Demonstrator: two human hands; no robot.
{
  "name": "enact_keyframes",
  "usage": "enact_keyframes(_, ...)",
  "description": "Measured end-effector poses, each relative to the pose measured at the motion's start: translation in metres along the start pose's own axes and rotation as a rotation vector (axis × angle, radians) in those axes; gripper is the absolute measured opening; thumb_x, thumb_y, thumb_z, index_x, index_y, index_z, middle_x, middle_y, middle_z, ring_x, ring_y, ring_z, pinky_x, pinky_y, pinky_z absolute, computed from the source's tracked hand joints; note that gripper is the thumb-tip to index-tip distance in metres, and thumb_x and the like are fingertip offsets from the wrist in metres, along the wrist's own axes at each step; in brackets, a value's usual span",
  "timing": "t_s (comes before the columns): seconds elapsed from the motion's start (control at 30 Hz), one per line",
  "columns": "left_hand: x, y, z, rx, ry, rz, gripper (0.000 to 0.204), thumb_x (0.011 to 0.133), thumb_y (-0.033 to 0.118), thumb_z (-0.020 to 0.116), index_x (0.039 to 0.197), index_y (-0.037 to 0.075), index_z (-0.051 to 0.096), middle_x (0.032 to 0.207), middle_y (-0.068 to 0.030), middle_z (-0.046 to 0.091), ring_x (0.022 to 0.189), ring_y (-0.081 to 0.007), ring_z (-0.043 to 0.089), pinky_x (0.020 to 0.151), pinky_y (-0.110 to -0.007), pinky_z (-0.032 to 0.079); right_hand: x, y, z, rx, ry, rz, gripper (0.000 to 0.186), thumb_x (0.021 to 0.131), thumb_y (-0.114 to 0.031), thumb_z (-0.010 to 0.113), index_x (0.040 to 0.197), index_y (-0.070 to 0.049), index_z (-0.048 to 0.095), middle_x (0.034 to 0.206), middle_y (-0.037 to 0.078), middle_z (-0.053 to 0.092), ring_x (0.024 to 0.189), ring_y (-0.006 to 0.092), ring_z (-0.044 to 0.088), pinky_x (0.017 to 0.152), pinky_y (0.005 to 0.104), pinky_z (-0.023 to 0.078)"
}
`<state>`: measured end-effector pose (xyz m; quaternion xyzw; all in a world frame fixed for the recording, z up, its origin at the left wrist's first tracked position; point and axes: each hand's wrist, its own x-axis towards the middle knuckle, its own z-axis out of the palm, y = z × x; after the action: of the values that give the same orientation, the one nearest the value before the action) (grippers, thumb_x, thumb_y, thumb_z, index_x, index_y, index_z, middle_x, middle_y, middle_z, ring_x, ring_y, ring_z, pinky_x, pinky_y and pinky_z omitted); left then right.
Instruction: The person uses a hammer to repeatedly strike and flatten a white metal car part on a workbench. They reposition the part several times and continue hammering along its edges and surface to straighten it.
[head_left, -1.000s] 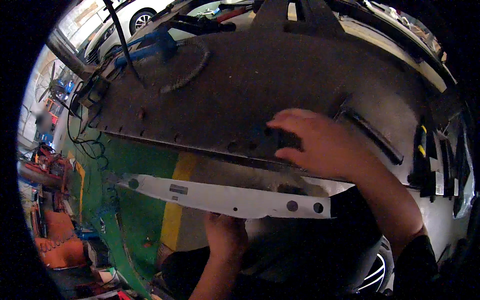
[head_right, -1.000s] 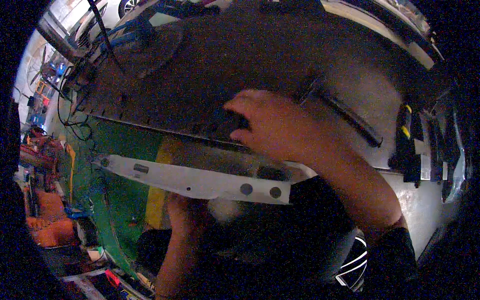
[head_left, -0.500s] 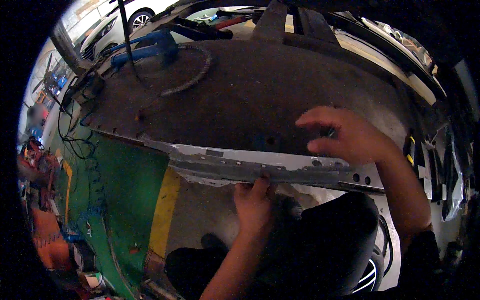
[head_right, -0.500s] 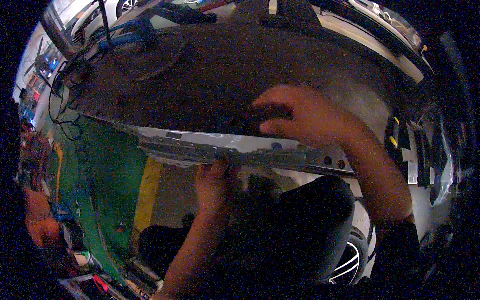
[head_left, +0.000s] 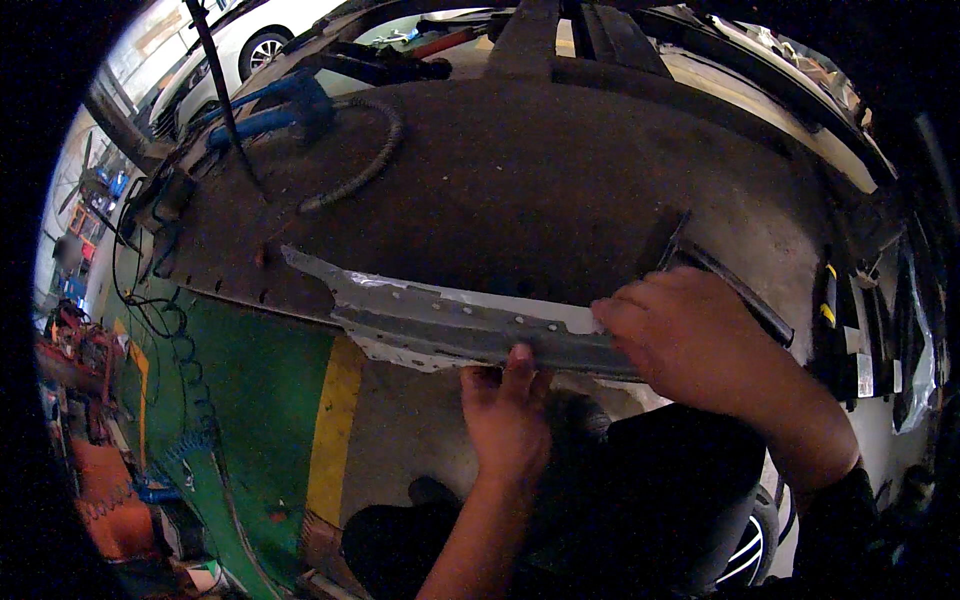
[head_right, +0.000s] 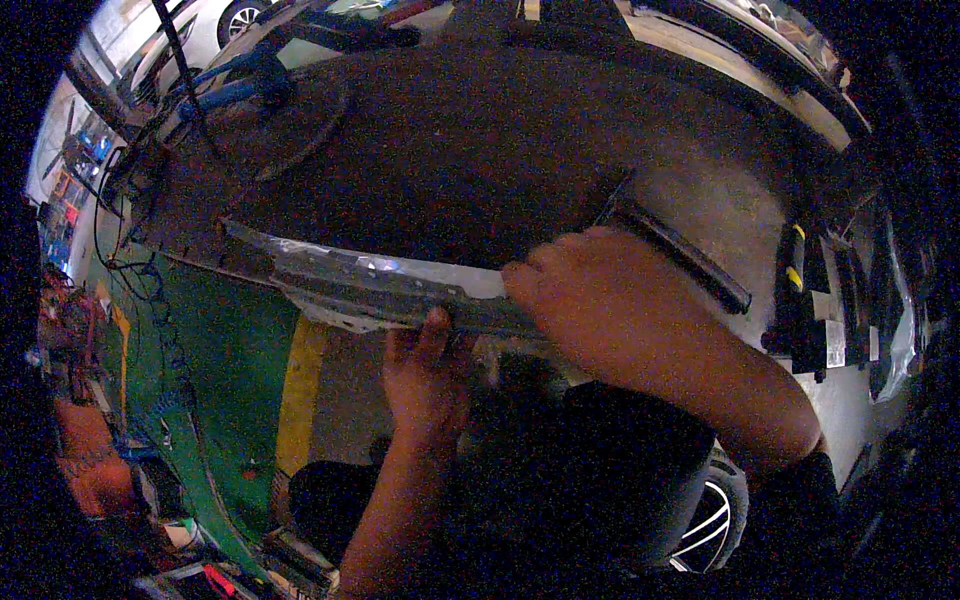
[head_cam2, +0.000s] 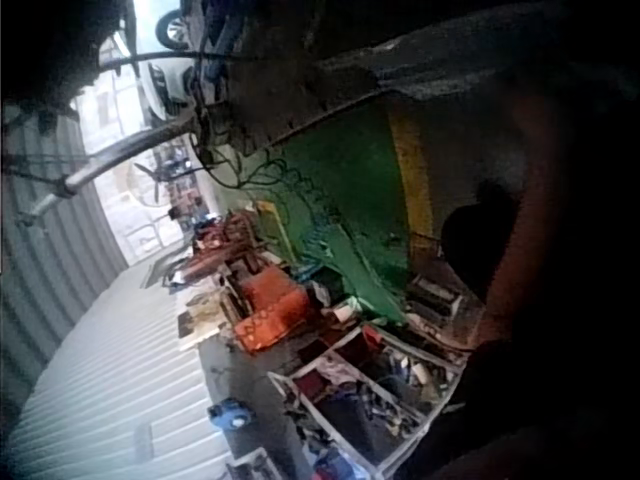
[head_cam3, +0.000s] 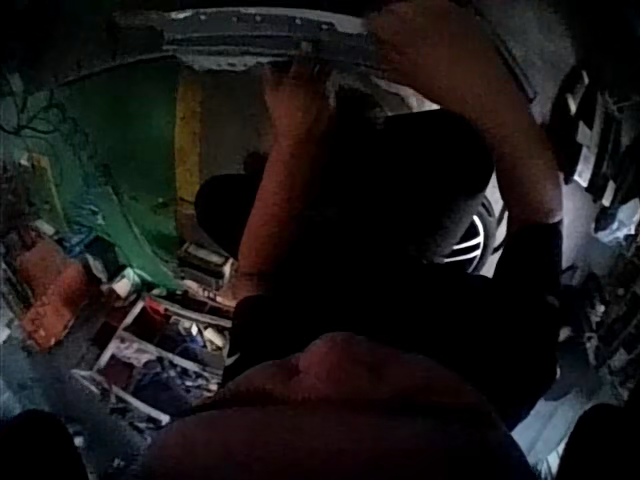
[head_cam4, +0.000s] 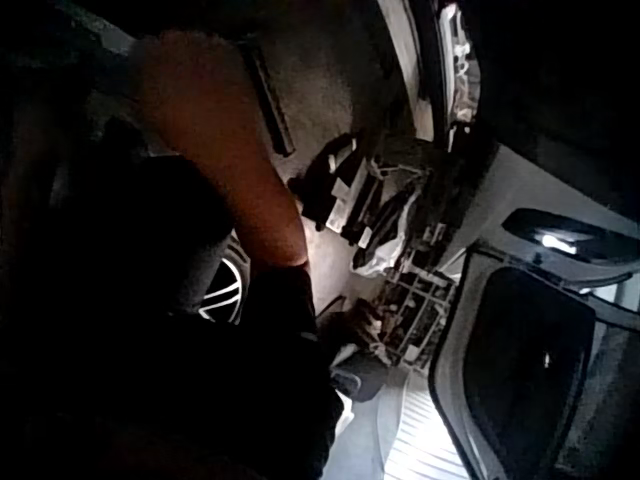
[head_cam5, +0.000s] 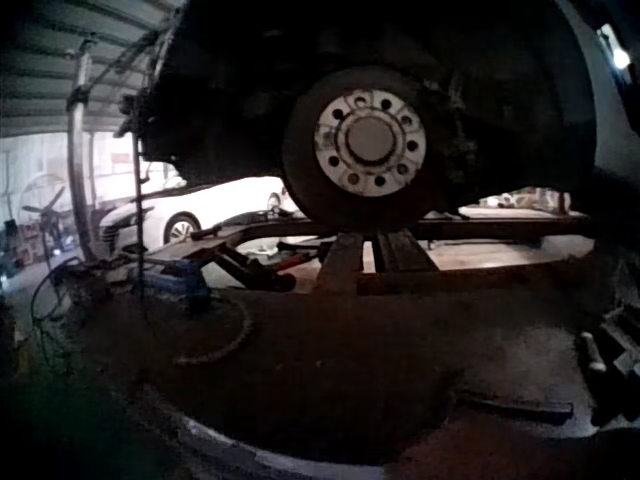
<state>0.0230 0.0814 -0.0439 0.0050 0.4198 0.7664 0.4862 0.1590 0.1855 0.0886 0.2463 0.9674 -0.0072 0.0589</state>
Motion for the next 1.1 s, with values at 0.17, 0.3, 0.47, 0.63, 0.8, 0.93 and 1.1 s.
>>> enact_keyframes(0.17, 0.006, -0.003, -0.01, 0.012, -0.068, 0.062, 0.034, 0.093, 0.01, 0.064, 0.123, 0.006, 0.048, 0.119, -0.0075, 0.055, 0.108, -0.0225, 0.057, 0.091, -0.04, 0.053, 0.009, -0.011, -0.005, 0.141, -0.12, -0.002, 0.051, 0.084, -0.03, 0.068, 0.125, -0.001, 0.056, 0.104, 0.017, 0.065, 0.097, 0.0351, 0.064, 0.084, 0.0445, 0.05)
enact_keyframes(0.3, 0.006, -0.002, -0.015, 0.087, -0.06, 0.076, 0.032, 0.095, 0.01, 0.062, 0.123, 0.004, 0.049, 0.119, -0.0082, 0.056, 0.108, -0.0227, 0.058, 0.092, -0.041, 0.054, 0.021, 0.003, -0.013, 0.231, -0.221, -0.115, 0.059, 0.086, -0.036, 0.067, 0.131, 0.0, 0.052, 0.112, 0.02, 0.063, 0.104, 0.0369, 0.062, 0.089, 0.0439, 0.05)
enact_keyframes(0.47, 0.004, -0.001, -0.008, 0.116, -0.05, 0.099, 0.031, 0.095, 0.011, 0.062, 0.122, 0.003, 0.05, 0.119, -0.0091, 0.056, 0.107, -0.0228, 0.058, 0.091, -0.04, 0.054, 0.059, 0.032, -0.01, 0.628, -0.106, -0.206, 0.054, 0.087, -0.031, 0.067, 0.129, 0.0, 0.055, 0.12, 0.021, 0.06, 0.11, 0.0373, 0.059, 0.092, 0.0425, 0.049)
enact_keyframes(0.63, 0.008, -0.009, -0.01, 0.065, -0.036, 0.108, 0.031, 0.094, 0.012, 0.063, 0.121, 0.002, 0.051, 0.118, -0.0093, 0.057, 0.105, -0.022, 0.059, 0.088, -0.039, 0.055, 0.103, 0.033, 0.031, 0.386, 0.016, -0.281, 0.046, 0.086, -0.025, 0.067, 0.125, -0.001, 0.06, 0.111, 0.019, 0.06, 0.102, 0.0349, 0.061, 0.086, 0.0412, 0.05)
enact_keyframes(0.8, 0.01, -0.013, -0.018, 0.099, 0.052, 0.087, 0.027, 0.092, 0.01, 0.064, 0.114, -0.001, 0.054, 0.106, -0.0095, 0.062, 0.093, -0.0196, 0.063, 0.08, -0.033, 0.055, 0.112, 0.026, 0.034, 0.393, -0.024, -0.299, 0.046, 0.079, -0.023, 0.075, 0.117, 0.0, 0.065, 0.1, 0.016, 0.061, 0.09, 0.0314, 0.063, 0.079, 0.0396, 0.05)
enact_keyframes(0.93, 0.003, -0.005, -0.011, 0.148, 0.088, 0.122, 0.022, 0.088, 0.004, 0.064, 0.108, -0.002, 0.057, 0.1, -0.01, 0.064, 0.087, -0.0191, 0.064, 0.075, -0.031, 0.054, 0.111, 0.028, 0.037, 0.504, -0.041, -0.281, 0.048, 0.074, -0.023, 0.08, 0.113, 0.001, 0.066, 0.096, 0.015, 0.063, 0.087, 0.0297, 0.064, 0.076, 0.0382, 0.052)
enact_keyframes(1.1, -0.005, 0.014, 0.007, 0.064, 0.111, 0.034, 0.022, 0.086, 0.002, 0.064, 0.107, -0.003, 0.058, 0.102, -0.0114, 0.064, 0.089, -0.0204, 0.064, 0.075, -0.032, 0.055, 0.113, 0.028, 0.035, 0.542, -0.051, -0.255, 0.044, 0.072, -0.02, 0.081, 0.108, 0.0, 0.067, 0.095, 0.015, 0.063, 0.086, 0.028, 0.065, 0.074, 0.0374, 0.052)
